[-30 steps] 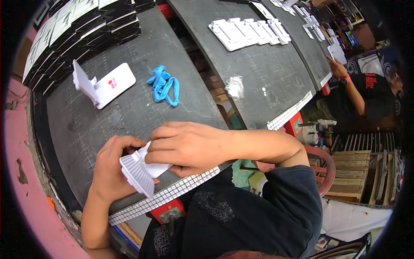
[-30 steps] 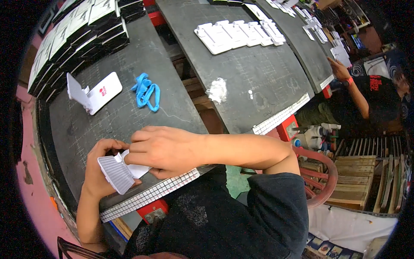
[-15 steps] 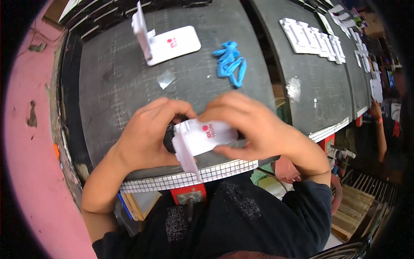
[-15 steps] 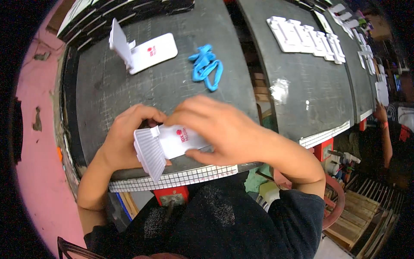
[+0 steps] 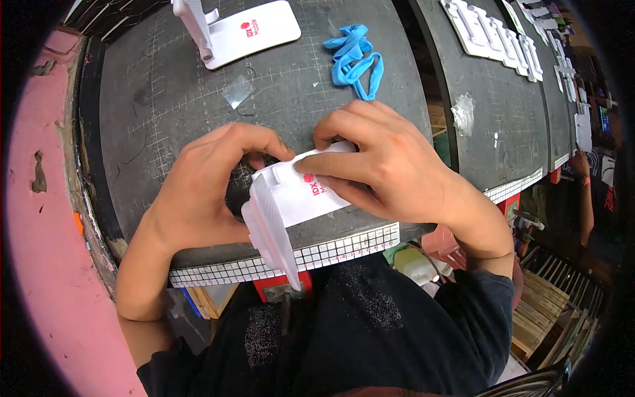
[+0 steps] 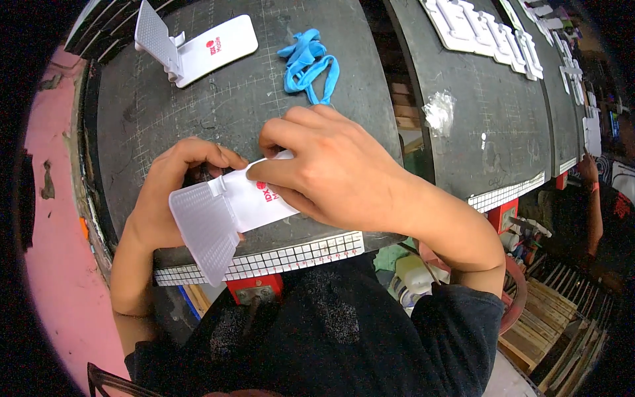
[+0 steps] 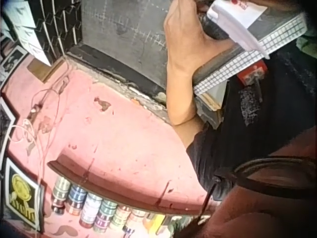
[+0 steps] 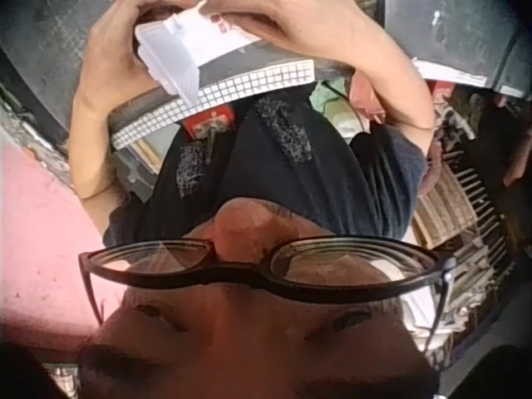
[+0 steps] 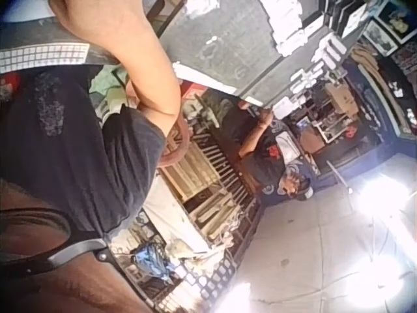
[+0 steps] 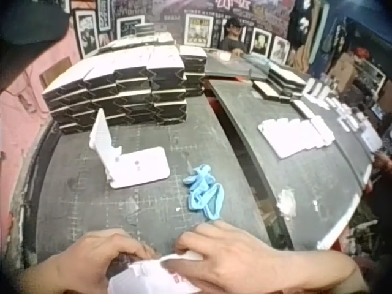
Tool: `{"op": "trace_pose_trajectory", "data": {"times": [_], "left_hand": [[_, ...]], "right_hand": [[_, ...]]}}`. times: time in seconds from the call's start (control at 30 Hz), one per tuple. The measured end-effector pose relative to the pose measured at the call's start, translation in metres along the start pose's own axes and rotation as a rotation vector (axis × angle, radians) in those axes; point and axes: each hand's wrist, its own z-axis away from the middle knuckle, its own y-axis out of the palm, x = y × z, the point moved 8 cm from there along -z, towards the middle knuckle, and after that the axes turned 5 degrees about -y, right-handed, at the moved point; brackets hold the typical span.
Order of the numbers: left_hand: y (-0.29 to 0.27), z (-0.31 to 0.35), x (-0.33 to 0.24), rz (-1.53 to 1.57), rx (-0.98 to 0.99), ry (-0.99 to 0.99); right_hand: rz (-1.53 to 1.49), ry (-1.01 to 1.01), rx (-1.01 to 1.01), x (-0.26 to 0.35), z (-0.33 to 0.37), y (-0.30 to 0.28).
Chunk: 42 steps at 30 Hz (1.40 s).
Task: Assembling plastic components, cleaning them, and placing them into product boxes.
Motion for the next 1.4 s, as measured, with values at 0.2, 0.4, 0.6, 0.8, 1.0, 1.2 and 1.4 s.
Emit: {"op": "trace_pose_trajectory", "data": {"times": [0.2, 0.4, 0.6, 0.8, 1.0, 1.2, 1.4], "left_hand": [[0.003, -0.001, 0.0, 0.004, 0.005, -0.006], [0.002, 0.001, 0.004, 0.146, -0.061, -0.069], [0.002, 0.007, 0.011, 0.213, -0.075, -0.148], [-0.001, -0.001, 0.003, 0.113, -0.069, -0.072], [-0.002, 0.0, -0.004, 0.021, -0.064, -0.023], [-0.001, 0.001, -0.004, -0.016, -0.036, 0.008], [-0.005, -0.002, -0.006, -0.007, -0.046, -0.03]], "right_hand": [[-0.01, -0.022, -0.027, -0.001, 0.003, 0.0], [-0.015, 0.014, -0.054, -0.002, -0.001, 0.003], [0.043, -0.018, -0.04, 0.001, -0.009, 0.011], [0.142, -0.071, -0.037, 0.005, -0.009, 0.017], [0.219, -0.134, -0.024, 0.01, -0.01, 0.02], [0.244, -0.104, 0.057, 0.01, -0.011, 0.023], [0.239, -0.141, 0.046, 0.009, -0.014, 0.026]]}}
